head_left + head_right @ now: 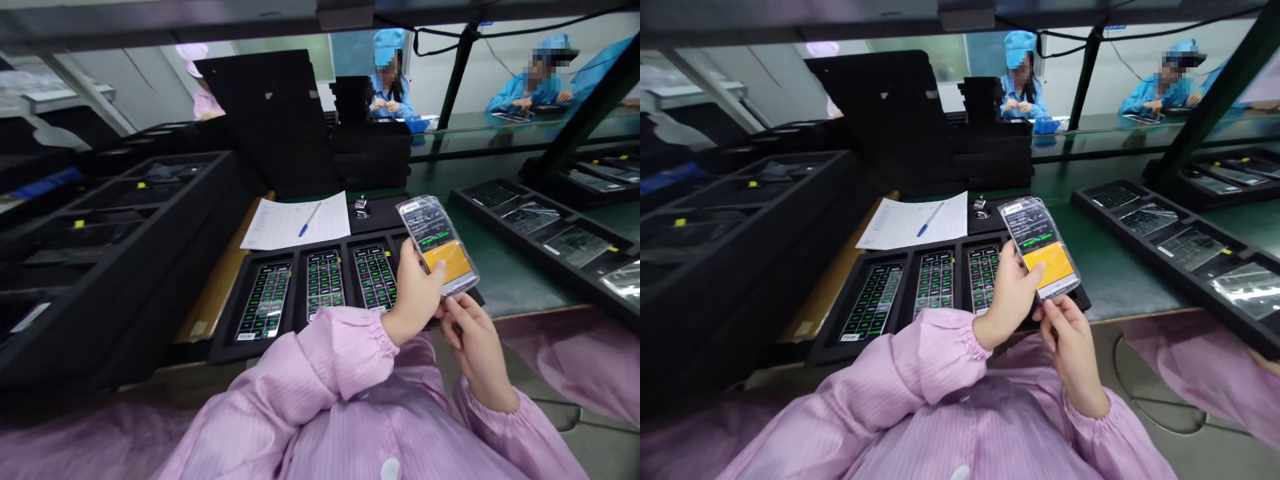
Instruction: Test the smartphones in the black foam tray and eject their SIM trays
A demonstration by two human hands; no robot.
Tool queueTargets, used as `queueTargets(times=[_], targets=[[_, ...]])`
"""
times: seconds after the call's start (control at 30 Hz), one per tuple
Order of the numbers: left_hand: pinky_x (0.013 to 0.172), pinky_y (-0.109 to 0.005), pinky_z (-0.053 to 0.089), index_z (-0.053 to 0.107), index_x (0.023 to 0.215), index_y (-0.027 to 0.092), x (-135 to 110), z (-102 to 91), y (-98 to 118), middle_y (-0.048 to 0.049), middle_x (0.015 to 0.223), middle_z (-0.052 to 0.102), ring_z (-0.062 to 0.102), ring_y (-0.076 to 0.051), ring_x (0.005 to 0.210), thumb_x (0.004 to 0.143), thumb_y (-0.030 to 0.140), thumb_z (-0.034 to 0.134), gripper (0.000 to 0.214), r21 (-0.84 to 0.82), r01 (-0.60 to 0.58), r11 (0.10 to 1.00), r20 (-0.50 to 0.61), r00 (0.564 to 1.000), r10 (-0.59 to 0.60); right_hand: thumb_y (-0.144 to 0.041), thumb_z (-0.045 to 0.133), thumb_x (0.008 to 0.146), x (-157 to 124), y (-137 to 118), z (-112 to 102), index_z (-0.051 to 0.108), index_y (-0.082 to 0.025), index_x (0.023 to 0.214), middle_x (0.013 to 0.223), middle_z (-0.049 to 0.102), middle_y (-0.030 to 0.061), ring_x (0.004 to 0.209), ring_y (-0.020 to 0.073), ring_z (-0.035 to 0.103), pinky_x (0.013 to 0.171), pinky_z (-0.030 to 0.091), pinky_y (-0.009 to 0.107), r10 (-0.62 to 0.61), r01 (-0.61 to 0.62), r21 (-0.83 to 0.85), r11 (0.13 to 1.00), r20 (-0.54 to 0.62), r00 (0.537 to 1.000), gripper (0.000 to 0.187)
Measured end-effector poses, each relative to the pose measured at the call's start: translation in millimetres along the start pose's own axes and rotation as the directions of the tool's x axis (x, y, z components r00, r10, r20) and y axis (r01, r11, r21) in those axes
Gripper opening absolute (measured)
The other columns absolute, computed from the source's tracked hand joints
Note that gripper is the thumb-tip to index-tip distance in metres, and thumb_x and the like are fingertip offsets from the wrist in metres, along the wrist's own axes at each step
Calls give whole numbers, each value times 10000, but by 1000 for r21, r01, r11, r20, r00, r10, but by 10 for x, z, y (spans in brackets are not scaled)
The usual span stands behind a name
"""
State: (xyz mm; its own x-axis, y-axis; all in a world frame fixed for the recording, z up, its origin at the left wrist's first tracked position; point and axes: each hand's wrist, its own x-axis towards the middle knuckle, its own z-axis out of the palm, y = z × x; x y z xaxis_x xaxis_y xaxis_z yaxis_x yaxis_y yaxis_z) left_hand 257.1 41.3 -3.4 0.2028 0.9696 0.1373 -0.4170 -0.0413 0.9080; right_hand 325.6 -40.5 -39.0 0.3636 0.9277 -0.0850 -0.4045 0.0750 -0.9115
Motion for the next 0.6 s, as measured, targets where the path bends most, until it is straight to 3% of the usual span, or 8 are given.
queueTargets(times=[0.2,0.4,0.6], targets=[[976,-371,519,478,1139,204,-43,29,-16,-82,1136,671,674,-214,1074,771,40,620,428,-89,36,995,-77,996,-43,-372,794,773,-35,40,-40,566,-188,695,582,520,-29,421,45,333,355,228,147,-60,59,-8,998,-93,994,303],[907,-405,544,482,996,190,-6,37,-87,-43,942,665,700,-225,944,683,2,592,382,-146,223,964,-183,951,-248,-322,744,788,-102,78,-17,553,-192,688,567,514,-41,396,43,314,353,205,166,-39,43,31,999,-126,991,251],[915,-395,538,490,1028,217,306,-166,24,-29,1020,678,692,-208,988,685,45,605,401,-119,180,976,-248,947,-205,-286,643,816,-175,20,-62,494,-192,665,594,516,-38,397,46,335,381,209,194,-139,148,49,988,-153,978,231]])
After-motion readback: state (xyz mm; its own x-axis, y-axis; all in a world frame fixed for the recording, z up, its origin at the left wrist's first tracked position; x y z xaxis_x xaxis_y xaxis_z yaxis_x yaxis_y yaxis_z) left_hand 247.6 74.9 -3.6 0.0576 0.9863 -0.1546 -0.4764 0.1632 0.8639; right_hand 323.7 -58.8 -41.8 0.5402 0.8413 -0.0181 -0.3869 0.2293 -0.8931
